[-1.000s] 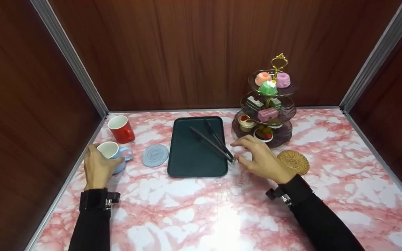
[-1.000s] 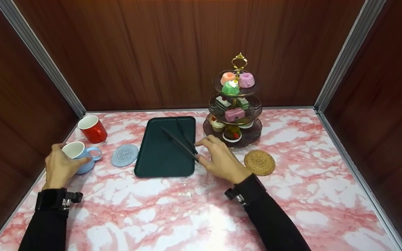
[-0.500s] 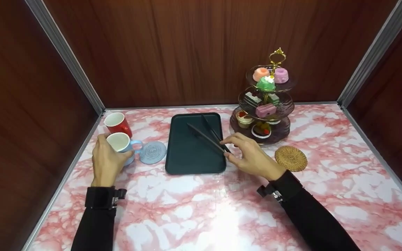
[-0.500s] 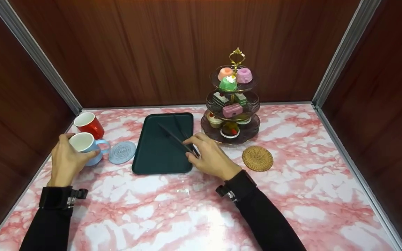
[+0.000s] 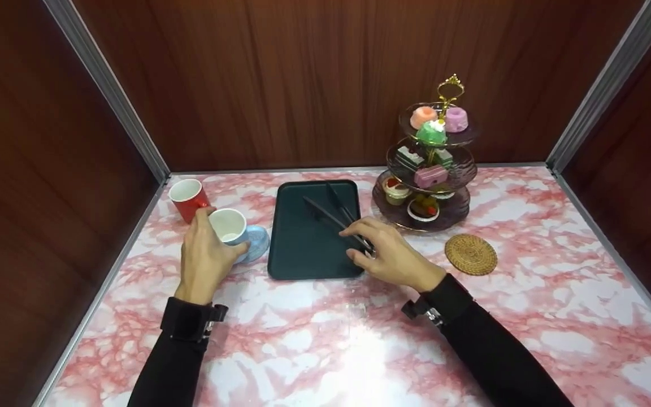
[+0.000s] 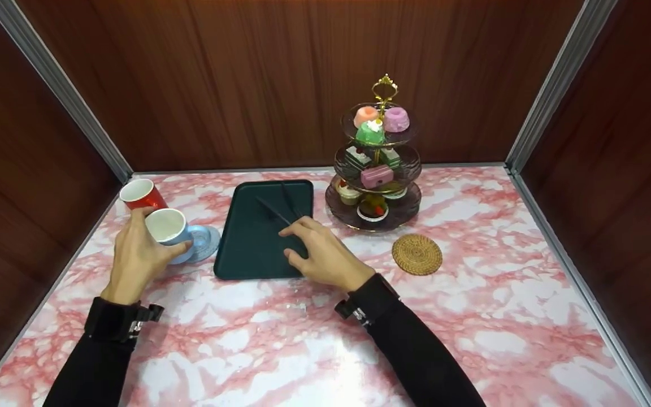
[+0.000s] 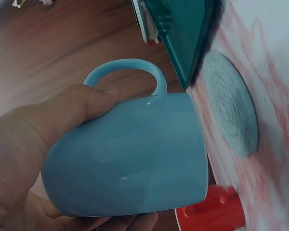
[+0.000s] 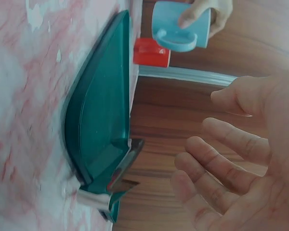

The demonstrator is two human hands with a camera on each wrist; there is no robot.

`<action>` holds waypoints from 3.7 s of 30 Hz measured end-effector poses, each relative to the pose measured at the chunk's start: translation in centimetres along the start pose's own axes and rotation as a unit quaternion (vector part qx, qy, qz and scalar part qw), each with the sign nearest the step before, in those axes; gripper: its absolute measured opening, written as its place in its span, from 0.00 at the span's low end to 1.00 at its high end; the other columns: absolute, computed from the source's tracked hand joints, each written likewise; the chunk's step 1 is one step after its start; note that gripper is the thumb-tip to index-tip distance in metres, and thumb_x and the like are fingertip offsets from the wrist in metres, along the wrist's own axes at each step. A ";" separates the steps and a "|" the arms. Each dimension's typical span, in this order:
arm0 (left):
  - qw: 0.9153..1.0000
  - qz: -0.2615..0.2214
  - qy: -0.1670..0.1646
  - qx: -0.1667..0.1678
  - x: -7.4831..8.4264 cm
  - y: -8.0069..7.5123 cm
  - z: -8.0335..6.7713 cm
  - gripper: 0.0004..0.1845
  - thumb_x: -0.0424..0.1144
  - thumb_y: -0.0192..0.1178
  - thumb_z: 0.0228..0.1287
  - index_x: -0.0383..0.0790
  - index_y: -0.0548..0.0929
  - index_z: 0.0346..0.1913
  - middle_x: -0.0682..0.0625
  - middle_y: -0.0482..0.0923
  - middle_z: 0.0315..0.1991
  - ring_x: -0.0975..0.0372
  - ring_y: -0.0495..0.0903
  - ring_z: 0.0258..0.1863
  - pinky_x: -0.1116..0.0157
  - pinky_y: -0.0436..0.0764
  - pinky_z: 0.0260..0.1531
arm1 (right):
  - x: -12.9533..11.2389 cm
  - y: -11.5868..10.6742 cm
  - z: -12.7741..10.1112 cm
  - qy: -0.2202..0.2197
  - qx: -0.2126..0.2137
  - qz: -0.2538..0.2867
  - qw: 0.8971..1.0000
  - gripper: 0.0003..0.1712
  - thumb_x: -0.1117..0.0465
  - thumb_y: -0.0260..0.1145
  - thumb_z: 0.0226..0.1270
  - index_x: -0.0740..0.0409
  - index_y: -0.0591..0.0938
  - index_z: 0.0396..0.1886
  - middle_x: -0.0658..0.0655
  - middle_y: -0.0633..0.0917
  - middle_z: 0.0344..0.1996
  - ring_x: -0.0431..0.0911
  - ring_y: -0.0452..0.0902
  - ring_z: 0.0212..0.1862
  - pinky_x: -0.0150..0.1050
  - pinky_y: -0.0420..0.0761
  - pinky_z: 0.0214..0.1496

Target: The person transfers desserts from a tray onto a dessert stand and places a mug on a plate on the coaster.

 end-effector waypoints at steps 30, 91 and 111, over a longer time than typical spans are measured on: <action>0.995 -0.011 0.083 -0.056 7.8 4.5 -3.0 0.49 0.55 0.77 0.24 0.48 0.67 0.57 0.50 0.75 0.45 0.58 0.76 0.42 0.58 0.78 0.41 | -1.8 2.9 1.5 0.042 -0.038 0.063 0.996 0.24 0.47 0.60 0.62 0.34 0.68 0.59 0.40 0.73 0.53 0.33 0.75 0.51 0.29 0.77 0.51; 0.960 -0.114 0.223 -0.129 17.7 11.6 -7.0 0.54 0.65 0.71 0.30 0.53 0.62 0.65 0.58 0.72 0.55 0.65 0.75 0.49 0.64 0.77 0.48 | 1.0 -4.5 -6.2 0.130 0.024 0.161 0.978 0.08 0.60 0.58 0.66 0.58 0.81 0.31 0.53 0.83 0.23 0.47 0.80 0.27 0.34 0.79 0.29; 0.940 -0.131 0.274 -0.153 17.7 12.4 -7.3 0.45 0.59 0.69 0.42 0.55 0.63 0.65 0.58 0.71 0.55 0.68 0.72 0.55 0.65 0.74 0.54 | 2.8 -6.8 -8.9 0.176 0.040 0.136 0.974 0.08 0.58 0.57 0.67 0.52 0.81 0.32 0.51 0.83 0.24 0.45 0.79 0.29 0.33 0.76 0.30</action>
Point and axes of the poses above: each hand's wrist, its own z-axis towards the middle knuckle, its own y-axis out of the palm, x = y × z, the point moved 4 cm from there along z, towards the middle knuckle
